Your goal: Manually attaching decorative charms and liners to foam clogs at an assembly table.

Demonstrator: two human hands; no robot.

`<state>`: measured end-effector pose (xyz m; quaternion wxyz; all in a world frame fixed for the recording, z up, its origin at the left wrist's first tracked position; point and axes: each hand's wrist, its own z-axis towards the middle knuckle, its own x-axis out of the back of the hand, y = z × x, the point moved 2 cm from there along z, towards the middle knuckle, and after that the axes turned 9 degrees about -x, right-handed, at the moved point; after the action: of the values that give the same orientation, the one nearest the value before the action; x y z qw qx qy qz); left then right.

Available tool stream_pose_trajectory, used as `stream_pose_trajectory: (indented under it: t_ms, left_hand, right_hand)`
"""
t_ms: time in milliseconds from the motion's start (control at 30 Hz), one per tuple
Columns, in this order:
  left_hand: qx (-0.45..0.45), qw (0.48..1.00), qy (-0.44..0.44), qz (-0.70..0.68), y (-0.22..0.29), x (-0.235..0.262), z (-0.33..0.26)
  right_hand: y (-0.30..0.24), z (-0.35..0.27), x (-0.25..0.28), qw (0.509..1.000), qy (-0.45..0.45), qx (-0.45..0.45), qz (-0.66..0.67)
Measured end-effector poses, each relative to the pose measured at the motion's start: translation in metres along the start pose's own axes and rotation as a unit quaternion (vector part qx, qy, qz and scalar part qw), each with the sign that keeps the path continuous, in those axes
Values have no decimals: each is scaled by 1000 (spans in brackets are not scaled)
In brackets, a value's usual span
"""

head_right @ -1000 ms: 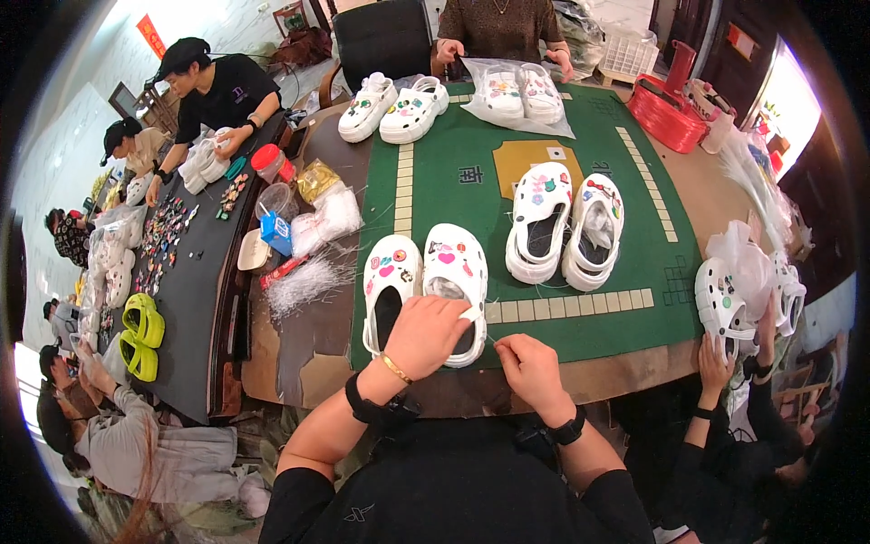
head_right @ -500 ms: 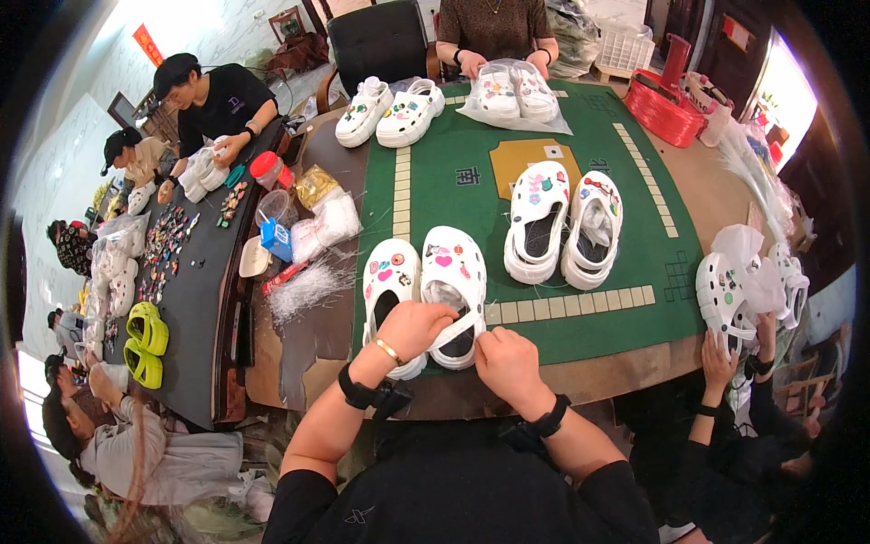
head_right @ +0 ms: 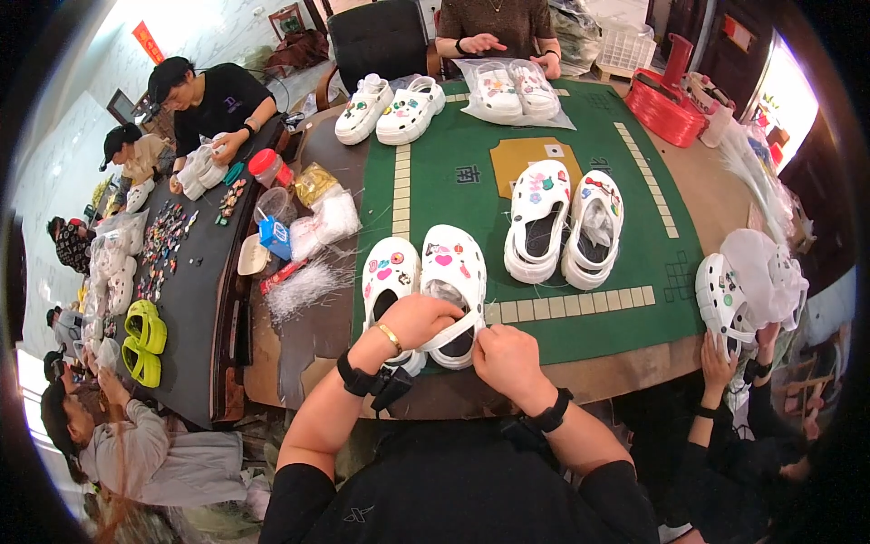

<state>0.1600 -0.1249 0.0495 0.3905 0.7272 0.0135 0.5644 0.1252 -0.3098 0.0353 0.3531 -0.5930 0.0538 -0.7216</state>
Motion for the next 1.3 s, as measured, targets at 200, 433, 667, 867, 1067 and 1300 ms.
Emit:
stream_pose_trajectory:
  t_ms: [200,433,667,867,1067,1300]
  left_hand:
    - [-2,999,-43,-2,0,-1,8]
    - [14,996,-68,50,-2,-4,11]
    - [-4,998,-30,48,-4,-6,7]
    - [-8,996,84,-26,3,1,-2]
    - [14,975,196,-107,12,2,-3]
    - [-6,944,219,-247,19,-15,3]
  right_hand:
    - [-2,8,-3,999,-10,17,-25]
    - [-1,6,-4,1000,-3,11,-19]
    - [0,5,-2,1000,-5,7,-18]
    - [26,6,12,998,10,-61,13]
    - [37,10,18,987,38,-109,113]
    - [34,14,-2,885,3,-234,403]
